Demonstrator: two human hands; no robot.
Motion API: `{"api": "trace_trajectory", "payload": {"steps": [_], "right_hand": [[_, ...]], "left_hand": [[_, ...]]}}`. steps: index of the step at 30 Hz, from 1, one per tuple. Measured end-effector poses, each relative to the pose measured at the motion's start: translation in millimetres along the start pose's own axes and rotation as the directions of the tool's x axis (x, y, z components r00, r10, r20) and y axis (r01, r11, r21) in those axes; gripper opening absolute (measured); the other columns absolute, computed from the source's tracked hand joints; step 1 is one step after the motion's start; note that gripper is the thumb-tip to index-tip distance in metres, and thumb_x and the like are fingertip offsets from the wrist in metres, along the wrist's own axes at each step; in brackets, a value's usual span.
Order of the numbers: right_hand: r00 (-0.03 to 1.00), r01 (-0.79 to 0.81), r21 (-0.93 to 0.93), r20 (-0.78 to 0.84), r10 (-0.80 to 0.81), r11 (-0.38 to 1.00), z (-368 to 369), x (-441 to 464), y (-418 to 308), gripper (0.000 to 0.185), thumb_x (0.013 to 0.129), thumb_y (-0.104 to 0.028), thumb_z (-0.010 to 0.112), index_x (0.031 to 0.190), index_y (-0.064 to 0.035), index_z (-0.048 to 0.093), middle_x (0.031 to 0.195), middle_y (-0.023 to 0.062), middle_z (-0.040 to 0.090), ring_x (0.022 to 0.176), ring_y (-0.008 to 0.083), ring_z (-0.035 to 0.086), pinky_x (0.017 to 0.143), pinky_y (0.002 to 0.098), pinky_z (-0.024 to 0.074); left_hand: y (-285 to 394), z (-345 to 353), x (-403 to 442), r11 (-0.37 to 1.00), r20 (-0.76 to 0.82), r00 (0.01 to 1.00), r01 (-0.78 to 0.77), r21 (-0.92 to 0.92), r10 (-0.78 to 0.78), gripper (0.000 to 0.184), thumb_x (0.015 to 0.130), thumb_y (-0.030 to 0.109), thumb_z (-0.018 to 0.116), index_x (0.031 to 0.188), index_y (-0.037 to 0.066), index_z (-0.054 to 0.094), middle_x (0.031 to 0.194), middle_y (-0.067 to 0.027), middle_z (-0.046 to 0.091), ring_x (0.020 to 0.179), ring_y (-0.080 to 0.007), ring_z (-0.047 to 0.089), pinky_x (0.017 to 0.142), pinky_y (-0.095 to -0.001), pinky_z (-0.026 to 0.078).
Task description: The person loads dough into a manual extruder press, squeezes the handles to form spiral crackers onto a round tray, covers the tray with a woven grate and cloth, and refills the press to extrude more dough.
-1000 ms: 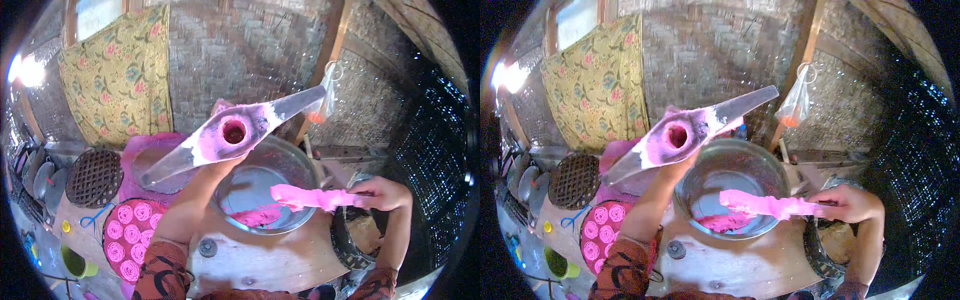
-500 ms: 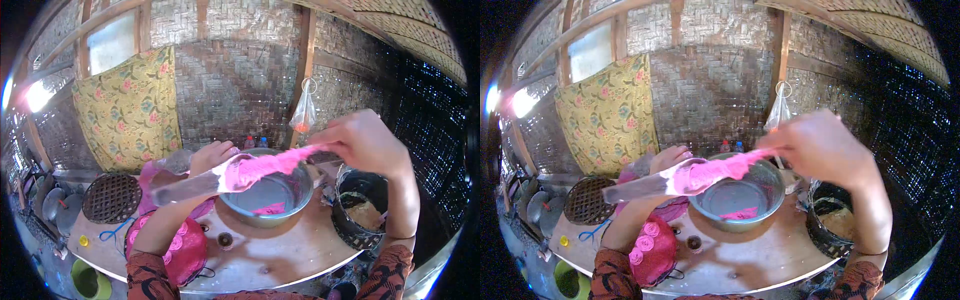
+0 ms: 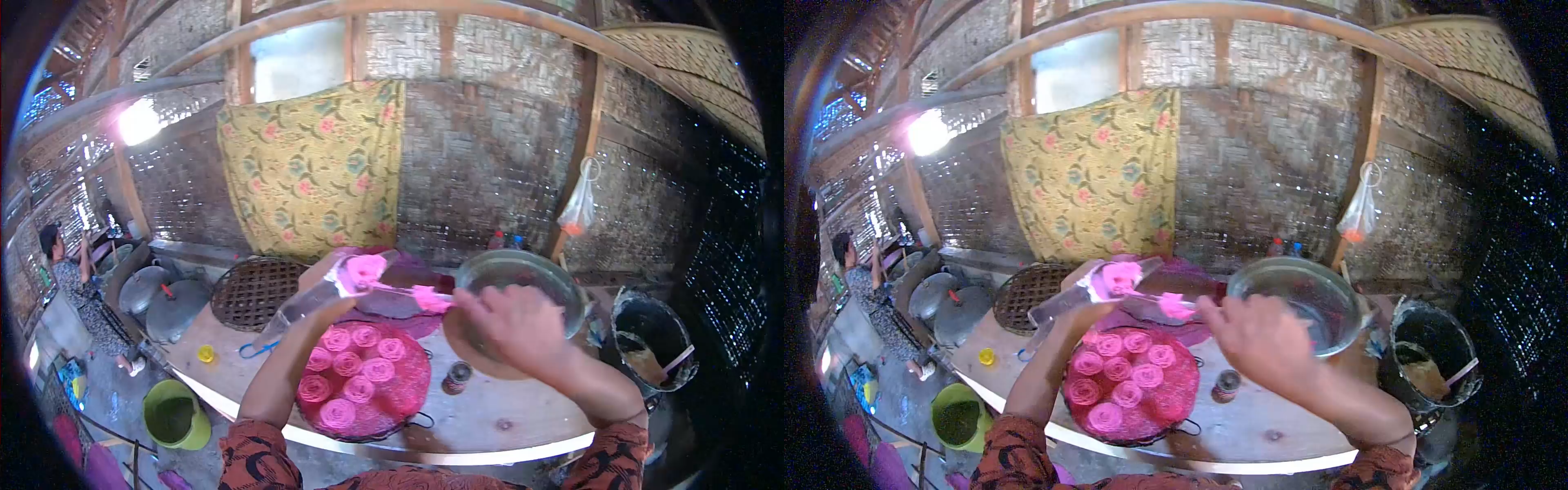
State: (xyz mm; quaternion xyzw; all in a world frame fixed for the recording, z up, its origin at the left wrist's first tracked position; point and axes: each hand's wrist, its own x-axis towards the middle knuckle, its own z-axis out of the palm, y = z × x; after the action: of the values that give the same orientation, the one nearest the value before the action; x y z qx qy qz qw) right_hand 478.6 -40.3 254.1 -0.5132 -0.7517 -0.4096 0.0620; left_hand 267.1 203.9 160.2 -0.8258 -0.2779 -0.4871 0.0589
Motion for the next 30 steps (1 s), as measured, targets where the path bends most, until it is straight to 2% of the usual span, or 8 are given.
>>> {"api": "trace_trajectory", "payload": {"steps": [5,7,8,13,17,19,29,30], "right_hand": [[0.999,0.009,0.019,-0.039,-0.008,1.000,0.9,45.8,-15.1,0.038,0.074,-0.016,0.056,0.112,-0.0083,0.055,0.072,0.0024,0.051,0.061,0.0174,0.056,0.054,0.0315,0.0448],[1.000,0.020,-0.036,0.011,-0.020,0.999,-9.5,62.9,-35.6,0.041,0.074,-0.016,0.055,0.115,-0.0136,0.057,0.074,0.0020,0.053,0.065,0.0181,0.057,0.055,0.0306,0.0462],[0.997,0.072,-0.036,0.026,-0.071,0.997,-12.8,72.1,-42.3,0.040,0.074,-0.016,0.054,0.114,-0.0128,0.056,0.074,0.0022,0.053,0.065,0.0177,0.057,0.055,0.0305,0.0461],[0.971,0.212,-0.018,0.114,-0.209,0.977,12.4,97.1,-91.8,0.038,0.076,-0.015,0.053,0.114,-0.0115,0.055,0.075,0.0026,0.053,0.065,0.0168,0.057,0.055,0.0299,0.0451],[0.952,0.305,-0.045,0.000,-0.305,0.951,12.8,88.7,-102.3,0.025,0.080,-0.018,0.053,0.103,-0.0075,0.059,0.070,0.0036,0.053,0.062,0.0165,0.058,0.051,0.0286,0.0431],[0.970,0.239,0.011,0.046,-0.240,0.971,-12.9,89.1,-86.9,0.028,0.079,-0.017,0.053,0.104,-0.0062,0.059,0.071,0.0035,0.053,0.062,0.0166,0.057,0.051,0.0293,0.0438],[0.947,0.307,0.096,0.065,-0.314,0.947,21.4,113.5,-126.1,0.031,0.079,-0.014,0.053,0.109,-0.0106,0.055,0.074,0.0036,0.057,0.063,0.0189,0.061,0.050,0.0333,0.0460],[0.955,0.286,0.136,0.043,-0.295,0.948,23.8,107.1,-129.0,0.030,0.078,-0.014,0.053,0.109,-0.0112,0.055,0.073,0.0040,0.057,0.061,0.0202,0.061,0.050,0.0346,0.0472]], "left_hand": [[-16.2,-43.4,-9.0,0.978,0.094,0.991,0.071,0.195,-0.090,0.034,0.070,0.028,0.072,0.099,0.012,0.064,0.086,-0.0040,0.065,0.083,-0.0191,0.063,0.075,-0.0302,0.050],[-30.8,-46.4,-12.1,0.980,0.083,0.992,-0.104,0.172,0.091,0.035,0.070,0.032,0.072,0.098,0.012,0.064,0.086,-0.0046,0.065,0.080,-0.0212,0.063,0.073,-0.0322,0.051],[-23.2,-50.0,-20.6,0.983,0.052,0.987,0.158,-0.096,-0.154,0.045,0.065,0.038,0.074,0.099,0.009,0.063,0.091,-0.0072,0.065,0.084,-0.0247,0.064,0.078,-0.0345,0.051],[-46.0,-52.8,-60.0,0.963,-0.004,0.997,-0.070,-0.259,0.072,0.061,0.057,0.042,0.078,0.102,0.004,0.062,0.101,-0.0117,0.065,0.095,-0.0272,0.063,0.090,-0.0366,0.047],[-62.9,-71.7,-78.3,0.952,-0.086,0.986,-0.160,-0.262,0.142,0.046,0.064,0.040,0.074,0.096,0.008,0.064,0.092,-0.0093,0.065,0.088,-0.0263,0.063,0.082,-0.0341,0.050],[-89.9,-68.7,-84.7,0.976,0.126,0.978,0.143,0.163,-0.164,0.037,0.067,0.038,0.071,0.091,0.010,0.064,0.085,-0.0074,0.064,0.079,-0.0245,0.062,0.072,-0.0333,0.050],[-50.1,-93.0,-86.9,0.994,0.070,0.993,-0.101,0.041,0.098,0.046,0.059,0.043,0.075,0.090,0.012,0.062,0.084,-0.0082,0.061,0.074,-0.0265,0.062,0.061,-0.0363,0.049],[-48.3,-101.3,-83.8,0.999,0.220,0.975,0.035,0.019,-0.039,0.044,0.061,0.042,0.075,0.091,0.011,0.063,0.086,-0.0083,0.063,0.074,-0.0236,0.062,0.062,-0.0338,0.050]]}}
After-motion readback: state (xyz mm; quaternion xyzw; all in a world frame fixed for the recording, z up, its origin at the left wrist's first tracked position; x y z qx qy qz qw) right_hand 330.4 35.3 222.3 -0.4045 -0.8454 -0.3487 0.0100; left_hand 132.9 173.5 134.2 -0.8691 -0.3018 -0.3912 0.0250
